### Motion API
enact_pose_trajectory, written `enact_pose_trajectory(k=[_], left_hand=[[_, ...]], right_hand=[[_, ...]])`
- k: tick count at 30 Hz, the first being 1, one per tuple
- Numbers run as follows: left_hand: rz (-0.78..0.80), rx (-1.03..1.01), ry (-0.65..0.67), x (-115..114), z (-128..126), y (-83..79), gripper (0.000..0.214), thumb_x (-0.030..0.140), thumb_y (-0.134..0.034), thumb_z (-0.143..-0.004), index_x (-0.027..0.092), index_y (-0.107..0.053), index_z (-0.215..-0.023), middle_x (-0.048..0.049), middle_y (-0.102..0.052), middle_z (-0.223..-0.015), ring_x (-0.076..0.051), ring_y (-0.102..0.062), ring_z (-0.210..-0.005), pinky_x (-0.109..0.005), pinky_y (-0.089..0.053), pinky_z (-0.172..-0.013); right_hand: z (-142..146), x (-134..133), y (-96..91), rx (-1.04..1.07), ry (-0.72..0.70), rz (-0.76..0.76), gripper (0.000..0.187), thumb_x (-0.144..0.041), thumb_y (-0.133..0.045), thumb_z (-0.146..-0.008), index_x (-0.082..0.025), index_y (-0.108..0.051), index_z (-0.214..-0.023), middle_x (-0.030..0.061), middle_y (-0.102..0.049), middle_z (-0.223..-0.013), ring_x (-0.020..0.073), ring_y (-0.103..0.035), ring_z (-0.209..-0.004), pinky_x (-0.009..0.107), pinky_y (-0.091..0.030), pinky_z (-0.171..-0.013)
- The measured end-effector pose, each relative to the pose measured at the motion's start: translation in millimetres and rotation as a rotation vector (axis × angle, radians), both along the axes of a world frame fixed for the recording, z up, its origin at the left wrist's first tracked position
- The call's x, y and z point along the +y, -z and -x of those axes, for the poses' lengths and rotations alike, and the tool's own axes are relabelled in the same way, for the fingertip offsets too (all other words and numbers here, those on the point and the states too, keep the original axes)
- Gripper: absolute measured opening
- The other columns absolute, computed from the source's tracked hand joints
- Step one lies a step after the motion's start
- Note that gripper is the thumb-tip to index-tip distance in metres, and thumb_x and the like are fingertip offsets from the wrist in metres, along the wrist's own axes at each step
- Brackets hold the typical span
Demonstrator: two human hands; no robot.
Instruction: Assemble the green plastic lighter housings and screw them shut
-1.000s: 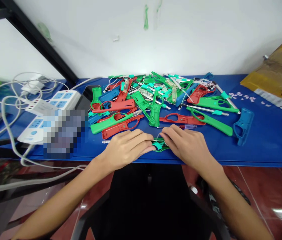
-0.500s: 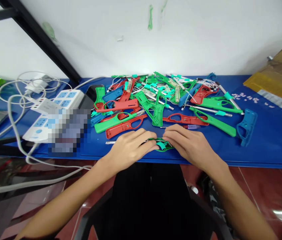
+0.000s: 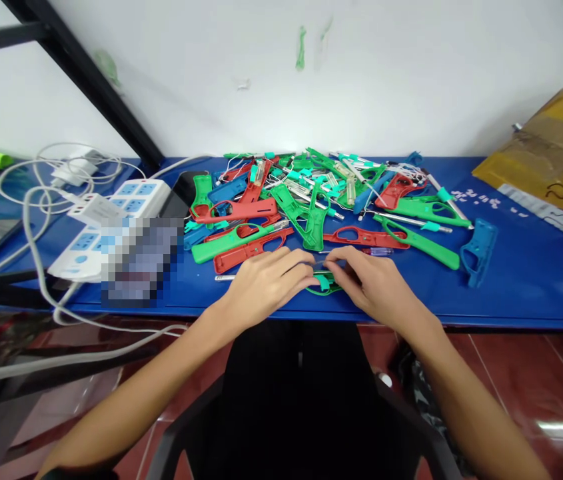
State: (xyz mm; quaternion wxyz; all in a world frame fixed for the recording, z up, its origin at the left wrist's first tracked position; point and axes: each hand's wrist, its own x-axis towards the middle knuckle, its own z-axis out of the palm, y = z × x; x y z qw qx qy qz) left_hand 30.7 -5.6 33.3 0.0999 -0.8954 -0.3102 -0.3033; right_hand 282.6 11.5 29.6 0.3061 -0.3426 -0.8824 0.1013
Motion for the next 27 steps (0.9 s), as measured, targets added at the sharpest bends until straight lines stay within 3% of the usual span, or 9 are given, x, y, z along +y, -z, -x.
enact_pose_trajectory(k=[7, 14, 20, 27], left_hand=[[0.026, -0.030, 0.007, 3, -2, 0.8, 0.018, 0.032, -0.063, -0.114, 0.016, -0.069, -0.109, -0.0044, -0.083, -0.107, -0.017, -0.078, -0.091, -0.029, -0.059, -0.082], [0.062, -0.015, -0.010, 3, -1, 1.9, 0.020, 0.032, -0.058, -0.116, 0.017, -0.070, -0.112, -0.0060, -0.083, -0.108, -0.019, -0.079, -0.095, -0.031, -0.062, -0.087], [0.076, -0.064, 0.020, 4, -1, 3.8, 0.015, 0.025, -0.061, -0.115, 0.016, -0.073, -0.114, -0.0064, -0.085, -0.110, -0.019, -0.081, -0.097, -0.033, -0.063, -0.092], [0.164, -0.071, -0.003, 6, -2, 3.9, 0.021, 0.030, -0.060, -0.116, 0.018, -0.076, -0.111, -0.0064, -0.086, -0.112, -0.019, -0.079, -0.097, -0.032, -0.062, -0.089]], right_hand=[[0, -1, -1.3, 0.092, -0.012, 0.127, 0.005, -0.020, -0.057, -0.110, -0.022, -0.062, -0.110, 0.0015, -0.076, -0.089, 0.0124, -0.059, -0.058, 0.026, -0.045, -0.060], [0, -1, -1.3, 0.115, -0.027, 0.147, 0.008, -0.016, -0.057, -0.105, -0.023, -0.060, -0.106, 0.0037, -0.076, -0.097, 0.0140, -0.059, -0.065, 0.028, -0.047, -0.064], [-4, -3, -5.7, 0.058, -0.064, 0.202, 0.019, -0.024, -0.053, -0.113, -0.022, -0.059, -0.131, 0.0065, -0.075, -0.108, 0.0174, -0.065, -0.076, 0.030, -0.049, -0.070], [-24, -8, -3.6, 0.060, -0.110, 0.330, 0.008, -0.030, -0.063, -0.111, -0.025, -0.060, -0.115, 0.0079, -0.075, -0.117, 0.0201, -0.069, -0.089, 0.033, -0.057, -0.080]])
